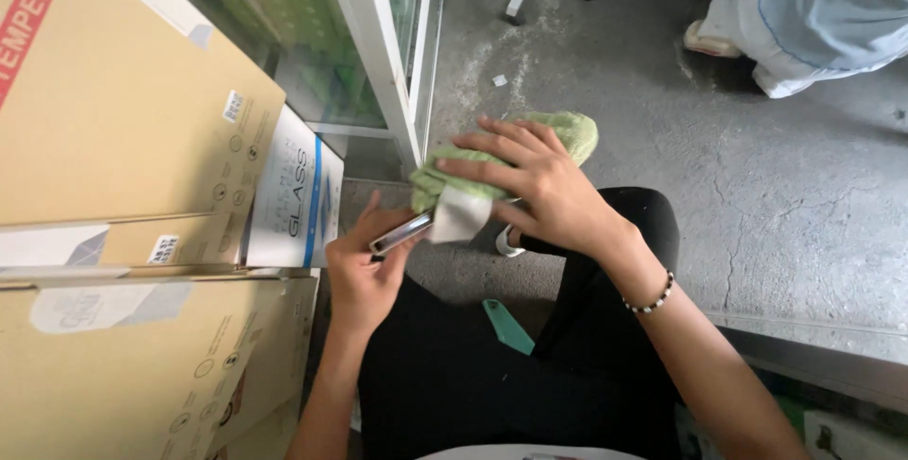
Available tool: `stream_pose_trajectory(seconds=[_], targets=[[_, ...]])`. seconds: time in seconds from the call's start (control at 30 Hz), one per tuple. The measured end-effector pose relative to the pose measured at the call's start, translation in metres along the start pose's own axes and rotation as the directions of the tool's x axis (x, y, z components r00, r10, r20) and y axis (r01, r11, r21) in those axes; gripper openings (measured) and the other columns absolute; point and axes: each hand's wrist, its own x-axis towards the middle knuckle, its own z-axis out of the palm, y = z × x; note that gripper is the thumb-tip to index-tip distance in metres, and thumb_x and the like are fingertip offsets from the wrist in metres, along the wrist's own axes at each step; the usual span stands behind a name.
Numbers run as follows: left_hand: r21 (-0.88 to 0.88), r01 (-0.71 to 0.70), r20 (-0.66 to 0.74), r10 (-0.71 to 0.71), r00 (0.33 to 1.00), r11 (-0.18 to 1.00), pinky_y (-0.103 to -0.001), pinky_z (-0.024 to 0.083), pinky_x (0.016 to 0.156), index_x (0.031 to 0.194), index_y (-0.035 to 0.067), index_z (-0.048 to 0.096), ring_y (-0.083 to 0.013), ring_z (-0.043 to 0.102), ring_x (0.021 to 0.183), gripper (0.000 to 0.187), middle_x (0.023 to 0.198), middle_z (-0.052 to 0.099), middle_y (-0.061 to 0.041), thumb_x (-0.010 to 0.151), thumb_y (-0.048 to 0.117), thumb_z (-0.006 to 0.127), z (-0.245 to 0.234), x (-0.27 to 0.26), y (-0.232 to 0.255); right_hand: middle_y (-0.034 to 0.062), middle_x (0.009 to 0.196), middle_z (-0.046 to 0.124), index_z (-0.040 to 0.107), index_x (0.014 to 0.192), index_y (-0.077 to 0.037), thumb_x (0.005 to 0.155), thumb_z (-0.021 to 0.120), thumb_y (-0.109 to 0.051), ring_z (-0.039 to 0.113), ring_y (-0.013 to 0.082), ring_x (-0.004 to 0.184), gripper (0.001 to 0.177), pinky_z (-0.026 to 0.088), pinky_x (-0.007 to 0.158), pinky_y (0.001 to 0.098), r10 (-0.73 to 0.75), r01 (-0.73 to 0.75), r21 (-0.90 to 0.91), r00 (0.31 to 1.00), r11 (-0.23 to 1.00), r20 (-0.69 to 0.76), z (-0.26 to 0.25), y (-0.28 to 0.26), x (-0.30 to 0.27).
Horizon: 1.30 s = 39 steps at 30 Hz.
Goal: Wiping down a screen protector box with a cloth and folding the cloth.
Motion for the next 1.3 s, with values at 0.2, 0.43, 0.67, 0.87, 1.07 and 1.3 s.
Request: stream_pose_trajectory(seconds=[0.2, 0.43, 0.67, 0.87, 1.07, 1.3], targets=[[0.032, -0.095, 0.109, 0.091, 0.990, 0.995, -0.054, 0.040, 0.119, 0.107, 0.004, 0.074, -0.0267, 0.077, 0.103, 0.026, 0.107, 0.077, -0.009, 0.085, -0.007, 0.067, 0.008, -0.004, -0.002, 0.0058, 0.101, 0.064, 0.069, 0.118, -0.011, 0.075, 0.067, 0.006, 0.059, 0.0263, 0.102, 0.047, 0.054, 0.092, 0.0403, 0.180, -0.221, 0.309, 0.971, 0.925, 0.155, 0.012, 0.013, -0.025], [-0.034, -0.100, 0.162, 0.104, 0.981, 0.994, -0.054, 0.041, 0.120, 0.108, 0.005, 0.074, -0.0253, 0.077, 0.104, 0.025, 0.109, 0.078, -0.008, 0.086, -0.006, 0.070, 0.032, 0.011, 0.010, 0.0098, 0.096, 0.058, 0.063, 0.104, -0.003, 0.076, 0.074, 0.000, 0.056, 0.0306, 0.095, 0.030, 0.050, 0.084, 0.0419, 0.166, -0.161, 0.087, 0.985, 0.983, -0.046, -0.002, 0.013, -0.048], [-0.064, -0.074, 0.176, 0.084, 0.981, 0.995, -0.055, 0.042, 0.120, 0.103, 0.005, 0.075, -0.0234, 0.079, 0.098, 0.017, 0.105, 0.079, -0.007, 0.087, 0.001, 0.075, 0.052, 0.009, 0.011, 0.0144, 0.094, 0.060, 0.056, 0.099, -0.001, 0.077, 0.075, -0.006, 0.062, 0.0362, 0.091, 0.030, 0.052, 0.077, 0.0446, 0.307, -0.277, 0.154, 0.926, 0.948, -0.222, 0.015, 0.026, -0.072], [-0.045, -0.098, 0.190, 0.104, 0.976, 0.994, -0.055, 0.043, 0.119, 0.107, 0.006, 0.074, -0.0244, 0.078, 0.103, 0.021, 0.110, 0.078, -0.006, 0.087, 0.000, 0.074, 0.047, 0.012, 0.030, 0.0180, 0.088, 0.061, 0.059, 0.098, 0.000, 0.085, 0.069, -0.009, 0.063, 0.0387, 0.081, 0.019, 0.051, 0.070, 0.0444, 0.471, -0.416, 0.224, 0.811, 0.881, -0.346, 0.031, 0.025, -0.077], [0.035, -0.178, 0.182, 0.169, 0.969, 0.983, -0.055, 0.043, 0.120, 0.113, 0.007, 0.072, -0.0245, 0.077, 0.107, 0.023, 0.113, 0.078, -0.005, 0.090, 0.003, 0.070, 0.041, 0.007, 0.026, 0.0101, 0.082, 0.067, 0.062, 0.090, -0.002, 0.107, 0.047, -0.022, 0.068, 0.0237, 0.072, 0.030, 0.055, 0.066, 0.0369, 0.594, -0.446, 0.392, 0.588, 0.805, -0.549, 0.060, 0.055, -0.095], [0.022, 0.110, 0.034, -0.110, 0.993, 0.994, -0.050, 0.044, 0.124, 0.116, 0.006, 0.076, -0.0122, 0.075, 0.068, 0.021, 0.089, 0.080, 0.000, 0.095, 0.009, 0.073, 0.019, -0.013, 0.004, 0.0011, 0.089, 0.062, 0.058, 0.097, -0.002, 0.117, 0.044, -0.040, 0.057, 0.0089, 0.071, 0.045, 0.048, 0.065, 0.0254, 0.694, -0.171, 0.673, 0.202, 0.719, -0.691, -0.009, 0.099, -0.122]])
